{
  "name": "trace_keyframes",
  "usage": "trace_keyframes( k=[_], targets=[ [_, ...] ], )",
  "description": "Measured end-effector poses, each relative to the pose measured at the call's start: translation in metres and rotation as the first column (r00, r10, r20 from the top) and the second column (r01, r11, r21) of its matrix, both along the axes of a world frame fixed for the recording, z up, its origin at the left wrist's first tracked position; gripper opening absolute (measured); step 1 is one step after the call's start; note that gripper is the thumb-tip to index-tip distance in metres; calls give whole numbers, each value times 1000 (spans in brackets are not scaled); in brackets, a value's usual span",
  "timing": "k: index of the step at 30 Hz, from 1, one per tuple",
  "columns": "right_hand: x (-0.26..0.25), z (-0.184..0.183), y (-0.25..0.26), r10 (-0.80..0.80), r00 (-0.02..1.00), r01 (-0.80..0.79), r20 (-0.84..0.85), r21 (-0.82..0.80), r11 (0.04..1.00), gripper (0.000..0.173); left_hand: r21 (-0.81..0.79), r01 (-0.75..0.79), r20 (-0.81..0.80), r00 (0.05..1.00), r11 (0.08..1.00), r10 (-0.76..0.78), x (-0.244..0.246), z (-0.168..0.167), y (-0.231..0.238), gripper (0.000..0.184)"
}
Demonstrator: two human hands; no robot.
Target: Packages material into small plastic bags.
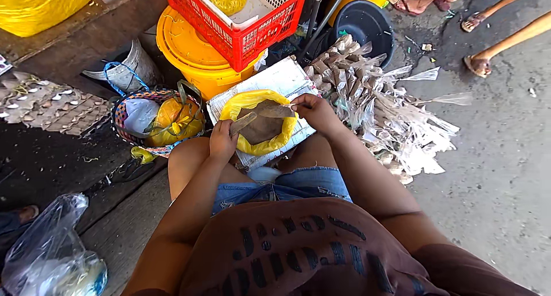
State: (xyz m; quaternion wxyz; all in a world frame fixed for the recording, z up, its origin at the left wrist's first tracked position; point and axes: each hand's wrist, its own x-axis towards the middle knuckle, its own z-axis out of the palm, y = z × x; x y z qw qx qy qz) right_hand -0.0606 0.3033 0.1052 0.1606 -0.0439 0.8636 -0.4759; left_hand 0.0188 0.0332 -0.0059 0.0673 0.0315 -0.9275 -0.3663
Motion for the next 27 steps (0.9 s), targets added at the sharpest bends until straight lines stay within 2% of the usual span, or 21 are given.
trace_keyframes(
  k=[4,9,15,17,20,23,27],
  targets=[
    [-9,16,-5,56,998,-56,6,1,998,10,-35,20,6,1000,999,-20,-2,3,2,34],
    [-13,-2,-40,229,973,-231,29,106,967,16,-55,32,-37,999,998,-34,1,-3,-1,32],
    [11,-4,-92,390,906,-344,-165,248,905,18,-16,16,15,1000,1000,-15,3,-3,-3,34],
    [10,2,-90,369,908,-318,-200,245,916,19,-2,9,1,1000,1000,-9,4,-4,-5,32],
    [0,5,-74,254,950,-230,-182,142,963,17,8,5,18,1000,1000,-5,3,-1,-4,31],
    [-2,-9,-62,190,976,-189,-103,21,982,15,14,5,38,999,1000,-5,1,1,-1,31],
    [11,-23,-58,126,990,-130,-64,-56,990,13,16,12,-6,1000,1000,-12,1,2,1,32]
  ],
)
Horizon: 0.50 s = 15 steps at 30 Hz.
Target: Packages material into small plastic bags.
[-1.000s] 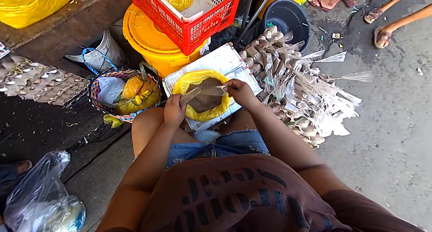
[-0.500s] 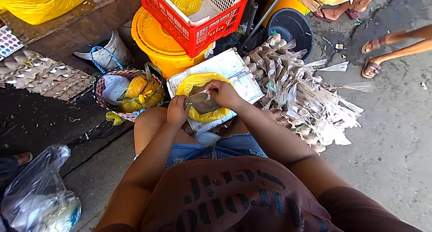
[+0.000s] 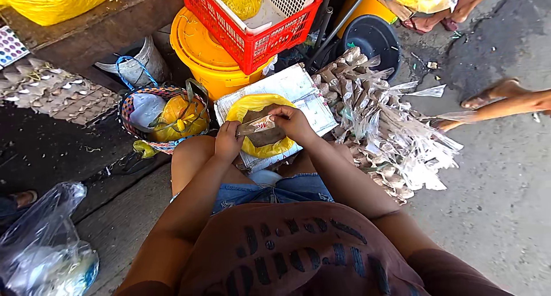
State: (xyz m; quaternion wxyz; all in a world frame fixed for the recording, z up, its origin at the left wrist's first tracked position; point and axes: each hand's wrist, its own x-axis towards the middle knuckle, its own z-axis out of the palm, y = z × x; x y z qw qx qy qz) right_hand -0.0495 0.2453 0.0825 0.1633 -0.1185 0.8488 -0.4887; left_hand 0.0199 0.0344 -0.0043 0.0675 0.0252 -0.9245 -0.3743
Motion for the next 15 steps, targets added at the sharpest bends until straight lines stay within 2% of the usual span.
trace_keyframes(
  k=[3,6,9,15],
  targets=[
    [5,2,-1,-50,999,50,-21,-1,999,14,-27,10,-20,1000,1000,-11,1,-1,0,32],
    [15,2,-11,-18,999,20,-42,47,999,15,-62,42,-37,998,997,-44,2,0,2,29],
    [17,-9,-16,-15,999,15,28,17,1000,16,-58,47,-35,998,997,-49,1,1,4,30],
    [13,-9,6,-115,977,140,177,-137,981,17,94,-19,-16,1000,995,21,6,3,1,25]
  ],
)
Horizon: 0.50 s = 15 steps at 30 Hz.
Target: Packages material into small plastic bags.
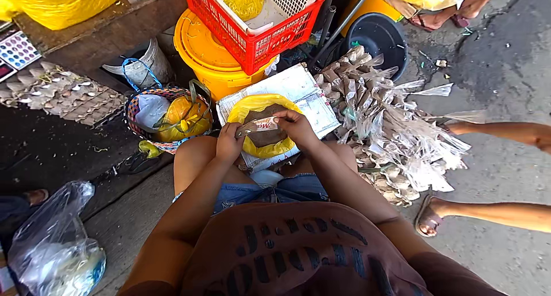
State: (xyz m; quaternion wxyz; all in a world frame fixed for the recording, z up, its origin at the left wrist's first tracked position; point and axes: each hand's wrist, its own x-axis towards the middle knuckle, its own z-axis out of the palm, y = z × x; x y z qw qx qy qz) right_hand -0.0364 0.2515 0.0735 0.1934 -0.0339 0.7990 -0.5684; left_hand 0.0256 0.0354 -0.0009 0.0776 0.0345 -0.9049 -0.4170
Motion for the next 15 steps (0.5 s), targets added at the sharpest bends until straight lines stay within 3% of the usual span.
trace_keyframes(
  k=[3,6,8,10,12,15],
  targets=[
    [-3,6,18,-83,996,84,12,-93,992,17,130,-30,13,1000,991,29,1,8,2,23],
    [-1,5,36,-191,981,186,-45,-90,978,17,348,-80,128,991,934,37,-2,25,-1,29],
    [3,-8,46,-219,971,222,-98,17,975,17,552,-81,132,991,830,9,-8,34,-7,30],
    [11,-24,52,-158,978,183,-136,201,962,22,772,-30,87,994,635,-60,-14,45,-12,33],
    [22,-39,52,-90,973,161,-211,348,924,28,877,-15,60,995,480,-79,-22,64,-16,30],
    [31,-57,50,-68,911,232,-407,370,900,33,906,-7,5,1000,423,7,-41,94,-22,26]
  ],
)
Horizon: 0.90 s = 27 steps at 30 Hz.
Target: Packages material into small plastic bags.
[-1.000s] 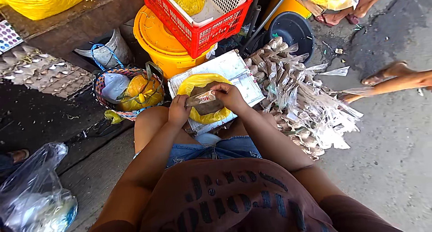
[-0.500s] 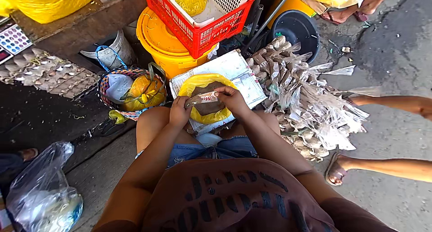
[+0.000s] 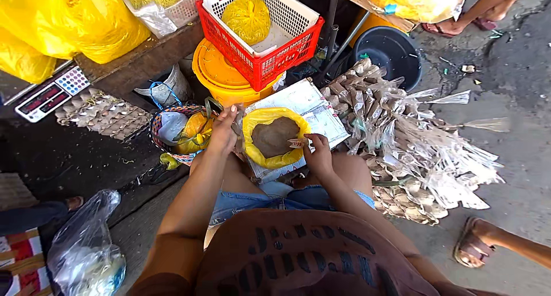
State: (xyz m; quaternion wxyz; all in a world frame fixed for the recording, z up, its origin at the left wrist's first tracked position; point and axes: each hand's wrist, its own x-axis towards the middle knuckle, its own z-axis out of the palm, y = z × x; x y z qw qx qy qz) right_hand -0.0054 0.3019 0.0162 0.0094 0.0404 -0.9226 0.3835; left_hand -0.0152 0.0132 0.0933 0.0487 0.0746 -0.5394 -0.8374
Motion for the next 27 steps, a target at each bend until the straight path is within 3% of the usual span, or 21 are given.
trace_keyframes(
  k=[4,8,11,15,17,19,22,25,27],
  targets=[
    [2,-9,4,0,989,-2,-148,-13,1000,36,-275,-107,-191,980,955,54,-23,32,-15,17],
    [4,-20,8,32,970,-40,-242,-27,999,33,-623,-187,-246,969,759,36,-33,64,-28,11],
    [4,-21,9,65,956,-82,-287,-46,996,30,-764,-210,-257,966,610,11,-34,83,-33,12],
    [4,-14,9,86,950,-123,-301,-106,987,26,-812,-272,-293,955,516,43,-38,87,-25,15],
    [8,-10,9,108,957,-145,-268,-122,982,25,-863,-151,-162,987,482,19,-48,65,-20,19],
    [9,-6,9,113,958,-150,-262,-128,980,21,-867,-23,-19,1000,498,13,-55,51,-13,21],
    [4,-4,8,98,935,-142,-340,-105,984,25,-837,-122,-123,992,534,34,-57,59,-4,20],
    [1,3,6,109,922,-142,-372,-61,988,29,-860,1,-4,1000,510,-10,-58,64,-1,21],
    [-9,9,4,128,904,-156,-407,-37,987,30,-845,-43,-55,998,533,-7,-54,75,3,18]
  ],
)
